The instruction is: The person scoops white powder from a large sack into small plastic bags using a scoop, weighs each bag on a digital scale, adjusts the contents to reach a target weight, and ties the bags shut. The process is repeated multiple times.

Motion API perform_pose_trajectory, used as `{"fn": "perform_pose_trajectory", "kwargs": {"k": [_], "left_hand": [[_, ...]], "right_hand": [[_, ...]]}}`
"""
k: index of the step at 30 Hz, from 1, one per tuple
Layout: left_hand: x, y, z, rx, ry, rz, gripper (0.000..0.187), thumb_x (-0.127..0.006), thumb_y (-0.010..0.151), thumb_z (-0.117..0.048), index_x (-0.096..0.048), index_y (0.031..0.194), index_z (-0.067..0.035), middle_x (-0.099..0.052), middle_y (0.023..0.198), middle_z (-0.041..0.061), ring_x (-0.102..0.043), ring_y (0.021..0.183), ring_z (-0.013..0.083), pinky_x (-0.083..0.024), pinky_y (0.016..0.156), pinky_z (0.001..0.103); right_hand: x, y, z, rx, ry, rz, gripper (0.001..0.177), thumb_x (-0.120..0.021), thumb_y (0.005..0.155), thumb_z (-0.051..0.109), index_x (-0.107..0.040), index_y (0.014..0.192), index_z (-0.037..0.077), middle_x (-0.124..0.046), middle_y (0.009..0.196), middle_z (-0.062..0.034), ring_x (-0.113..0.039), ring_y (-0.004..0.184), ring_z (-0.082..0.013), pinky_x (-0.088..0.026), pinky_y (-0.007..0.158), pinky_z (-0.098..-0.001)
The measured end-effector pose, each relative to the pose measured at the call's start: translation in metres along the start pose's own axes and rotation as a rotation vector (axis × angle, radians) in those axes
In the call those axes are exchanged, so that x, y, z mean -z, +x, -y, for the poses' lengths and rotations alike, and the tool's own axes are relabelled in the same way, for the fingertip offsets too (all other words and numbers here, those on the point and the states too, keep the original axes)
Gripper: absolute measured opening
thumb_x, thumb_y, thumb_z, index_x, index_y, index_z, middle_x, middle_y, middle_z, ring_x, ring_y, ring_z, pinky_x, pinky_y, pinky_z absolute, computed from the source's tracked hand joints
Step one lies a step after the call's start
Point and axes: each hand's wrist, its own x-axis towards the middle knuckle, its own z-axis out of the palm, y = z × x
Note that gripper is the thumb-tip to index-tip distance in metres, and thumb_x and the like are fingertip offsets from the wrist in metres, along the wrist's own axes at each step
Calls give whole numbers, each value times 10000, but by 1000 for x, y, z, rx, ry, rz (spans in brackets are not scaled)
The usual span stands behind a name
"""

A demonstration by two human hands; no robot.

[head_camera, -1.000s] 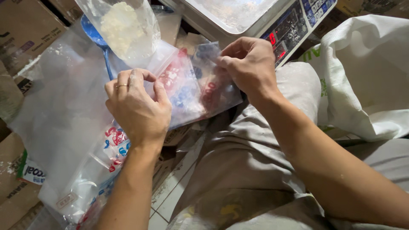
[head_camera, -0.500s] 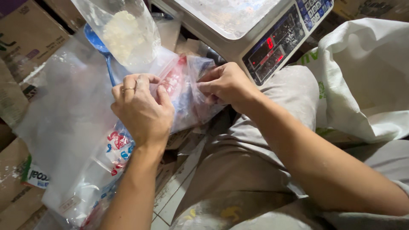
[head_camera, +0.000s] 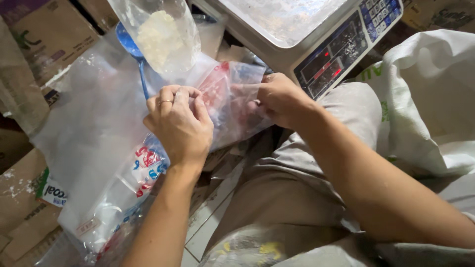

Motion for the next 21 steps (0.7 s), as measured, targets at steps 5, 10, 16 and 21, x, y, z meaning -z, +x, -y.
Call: {"fn": "perform_pose_trajectory", "kwargs": {"k": [5,10,16,21], "left_hand": [[-2,2,1,37,-55,-9,62,-719,914,-175,-708,975,-176,-655,1113,12,-554,1146,299,-400,893,496],[-3,6,5,80,-106,-7,54,-683,981,-197,-682,999,-146,-663,1095,26,-573,1100,322,-429,861,496],[-5,4,5,76,-73,-8,47,-671,983,-184,-668,1012,-148,-659,1073,29,-568,1106,320,-421,878,499],[-9,0,4,46,-13,-31,70,-676,967,-162,-660,1036,-163,-634,1083,19,-538,1156,307,-395,917,492]], "right_hand": [[-4,-6,6,-99,-144,-41,244,-821,863,186,-768,1035,22,-681,806,-26,-572,569,-91,-438,471,-227],[-15,-17,11,-42,-31,92,244,-798,785,152,-740,991,34,-763,810,-12,-735,627,-106,-616,550,-256],[-12,-14,10,93,-284,34,151,-768,873,136,-768,978,28,-688,720,-49,-559,529,-115,-367,460,-258],[16,-11,16,67,-350,-95,97,-696,882,92,-754,958,71,-652,753,-17,-595,583,-84,-467,514,-262]]}}
